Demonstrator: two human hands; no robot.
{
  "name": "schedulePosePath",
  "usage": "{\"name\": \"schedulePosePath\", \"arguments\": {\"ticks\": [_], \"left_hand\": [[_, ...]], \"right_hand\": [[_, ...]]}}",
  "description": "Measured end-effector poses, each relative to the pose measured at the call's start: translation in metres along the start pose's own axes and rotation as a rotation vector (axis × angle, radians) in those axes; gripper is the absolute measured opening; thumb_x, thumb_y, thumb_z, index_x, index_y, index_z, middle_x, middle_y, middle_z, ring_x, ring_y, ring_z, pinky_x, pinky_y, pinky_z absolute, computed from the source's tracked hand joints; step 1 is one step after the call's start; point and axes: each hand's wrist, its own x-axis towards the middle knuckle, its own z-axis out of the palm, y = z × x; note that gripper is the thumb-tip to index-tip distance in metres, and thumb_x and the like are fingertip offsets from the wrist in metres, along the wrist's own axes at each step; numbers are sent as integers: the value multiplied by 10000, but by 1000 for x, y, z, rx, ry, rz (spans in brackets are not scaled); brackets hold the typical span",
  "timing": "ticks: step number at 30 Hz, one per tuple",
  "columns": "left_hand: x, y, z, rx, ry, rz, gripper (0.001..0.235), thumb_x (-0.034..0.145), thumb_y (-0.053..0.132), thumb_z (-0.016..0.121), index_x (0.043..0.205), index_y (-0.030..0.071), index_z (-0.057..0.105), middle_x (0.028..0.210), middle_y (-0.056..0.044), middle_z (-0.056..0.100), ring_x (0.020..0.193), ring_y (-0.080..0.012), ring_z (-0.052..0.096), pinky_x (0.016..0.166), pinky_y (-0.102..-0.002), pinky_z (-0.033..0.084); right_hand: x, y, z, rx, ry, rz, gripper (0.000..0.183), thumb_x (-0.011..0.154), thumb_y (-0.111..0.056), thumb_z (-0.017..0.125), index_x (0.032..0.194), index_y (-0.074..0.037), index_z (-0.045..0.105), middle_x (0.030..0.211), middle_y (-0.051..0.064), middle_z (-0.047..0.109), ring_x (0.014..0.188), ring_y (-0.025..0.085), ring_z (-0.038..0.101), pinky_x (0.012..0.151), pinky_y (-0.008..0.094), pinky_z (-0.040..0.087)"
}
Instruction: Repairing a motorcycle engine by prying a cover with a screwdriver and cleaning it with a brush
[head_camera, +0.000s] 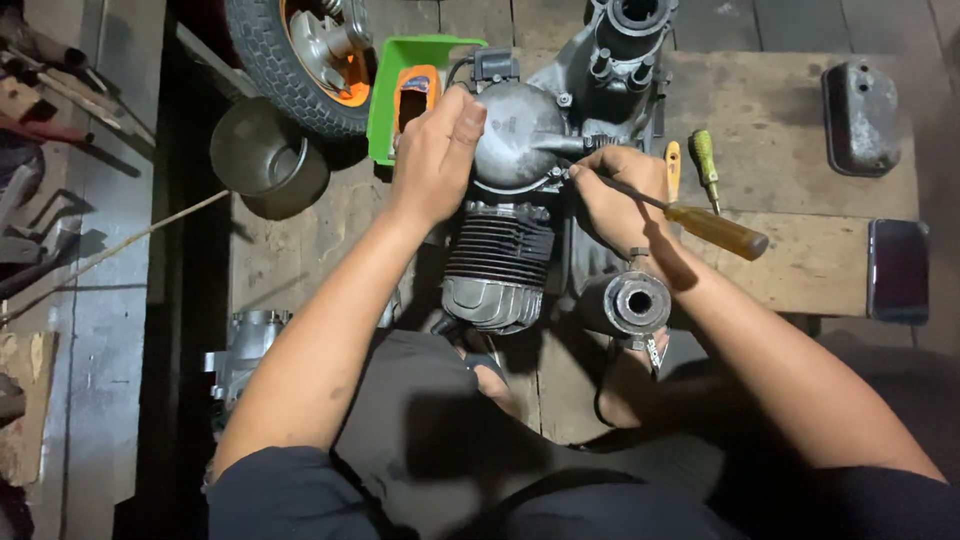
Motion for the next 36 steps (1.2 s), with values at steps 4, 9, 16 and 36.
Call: {"name": "schedulePosePath", "arguments": {"ticks": [4,9,16,36], "left_hand": [[5,3,8,-26,28,59,571,1065,567,224,858,84,447,759,-52,504,708,-231,530,664,-371,379],[6,-9,12,-8,8,112,593,1068,568,218,875,74,481,776,-71,547,719,-247,542,653,-382,375],[3,-26,8,10,-10,123,535,1086,515,254,909,64,481,782,-102,567,727,-310,568,674,-407,387],[16,-27,6,-38,-29,102,577,1059,572,226,920,80,495,830,-64,588,808,-283,580,727,-395,393]], "right_hand": [[-6,-23,-14,75,-48,85,176,897,-317,720,891,-161,799,801,4,750,776,123,643,693,311,465],[4,0,-3,-166,-72,-87,261,890,-370,687,903,-134,797,858,128,760,827,317,693,735,436,488],[-3,-20,-12,56,-15,32,157,897,-282,722,852,-145,783,775,-5,730,763,107,632,700,296,466],[40,-85,-43,-82,-291,296,290,942,-215,703,674,-135,629,604,-15,570,533,102,489,440,285,345]]}}
